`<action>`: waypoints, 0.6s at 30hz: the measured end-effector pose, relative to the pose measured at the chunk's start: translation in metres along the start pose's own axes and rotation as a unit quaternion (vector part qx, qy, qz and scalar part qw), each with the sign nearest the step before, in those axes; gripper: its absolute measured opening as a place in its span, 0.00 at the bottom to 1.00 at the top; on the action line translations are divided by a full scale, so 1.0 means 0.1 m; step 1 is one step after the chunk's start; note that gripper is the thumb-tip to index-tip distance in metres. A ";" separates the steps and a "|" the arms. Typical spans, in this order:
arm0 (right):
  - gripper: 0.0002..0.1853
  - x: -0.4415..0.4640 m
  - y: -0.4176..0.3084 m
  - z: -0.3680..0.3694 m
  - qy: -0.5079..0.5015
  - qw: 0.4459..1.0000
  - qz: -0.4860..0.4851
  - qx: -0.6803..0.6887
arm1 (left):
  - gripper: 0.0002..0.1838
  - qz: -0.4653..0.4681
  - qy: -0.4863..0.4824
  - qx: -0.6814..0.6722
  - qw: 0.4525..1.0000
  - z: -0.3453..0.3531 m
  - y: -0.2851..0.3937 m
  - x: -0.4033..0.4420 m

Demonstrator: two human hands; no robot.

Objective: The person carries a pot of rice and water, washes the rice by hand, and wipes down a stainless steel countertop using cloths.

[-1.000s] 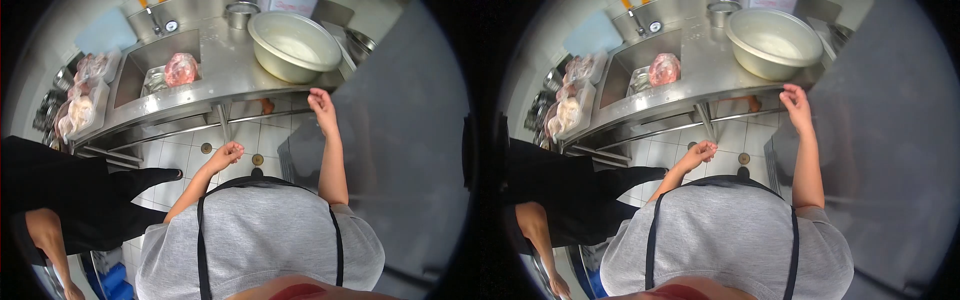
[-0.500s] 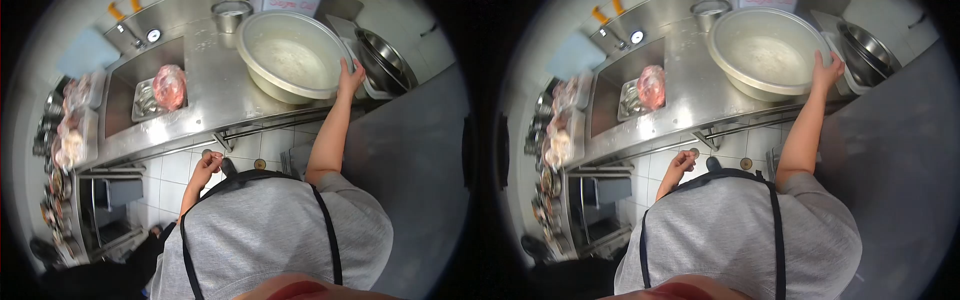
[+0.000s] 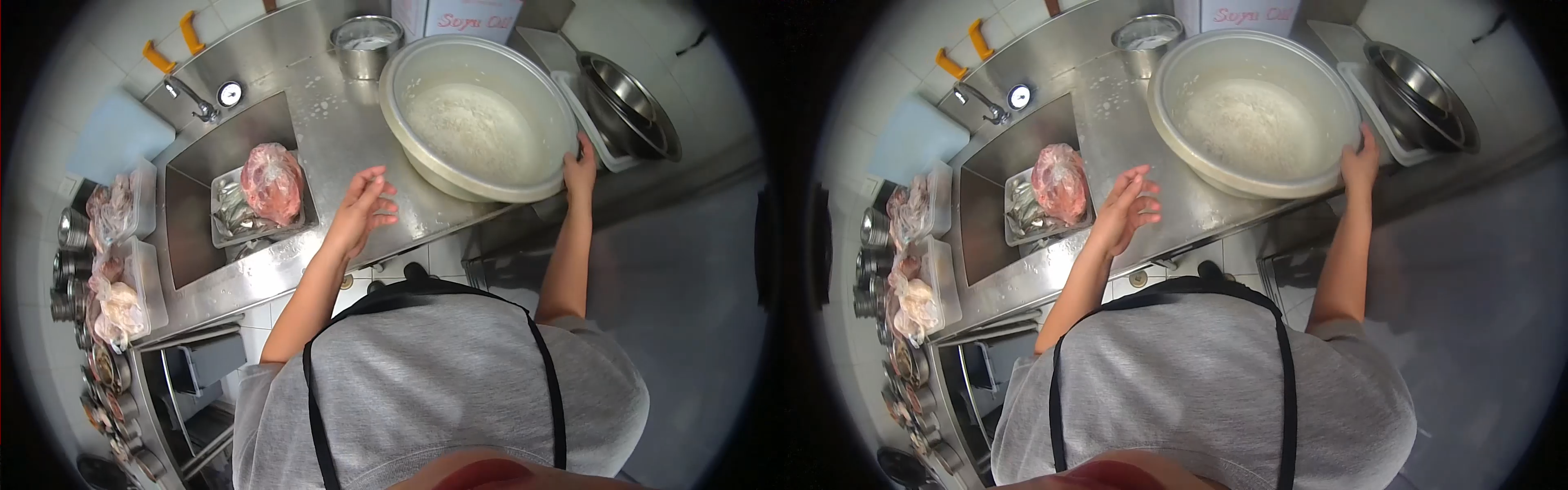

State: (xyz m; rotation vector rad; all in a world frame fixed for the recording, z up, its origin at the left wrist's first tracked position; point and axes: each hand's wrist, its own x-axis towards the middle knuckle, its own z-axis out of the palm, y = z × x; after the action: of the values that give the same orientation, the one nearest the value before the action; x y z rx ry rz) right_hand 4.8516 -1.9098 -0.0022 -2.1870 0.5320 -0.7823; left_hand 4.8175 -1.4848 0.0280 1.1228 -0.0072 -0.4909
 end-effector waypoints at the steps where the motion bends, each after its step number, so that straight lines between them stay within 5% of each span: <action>1: 0.32 -0.09 -0.12 -0.02 -0.003 1.000 -0.017 -0.021 | 0.21 0.006 0.007 -0.006 1.000 0.06 0.02 0.03; 5: 0.32 -0.41 -0.53 -0.16 -0.047 0.995 -0.079 -0.034 | 0.21 0.019 0.003 -0.069 0.997 0.15 0.09 0.14; 10: 0.32 -0.55 -1.08 -0.39 -0.240 0.970 -0.021 -0.038 | 0.16 0.039 0.057 -0.090 0.994 -0.08 0.10 0.15; 14: 0.28 -0.45 -1.12 -0.42 -0.279 0.958 -0.020 0.068 | 0.14 0.018 0.032 -0.155 0.987 -0.19 0.18 0.21; 16: 0.26 -0.35 -1.21 -0.40 -0.344 0.928 0.088 0.113 | 0.15 0.025 0.064 -0.136 0.988 -0.24 0.21 0.26; 18: 0.23 -0.25 -1.27 -0.26 -0.341 0.933 0.062 0.102 | 0.18 0.057 0.131 -0.158 0.977 -0.47 0.26 0.27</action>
State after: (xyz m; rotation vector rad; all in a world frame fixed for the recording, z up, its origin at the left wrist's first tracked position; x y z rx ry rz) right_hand 4.8327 -1.8271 0.0990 -2.0336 0.2123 0.0193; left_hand 4.8630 -1.4454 0.0231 0.8611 0.2293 -0.2284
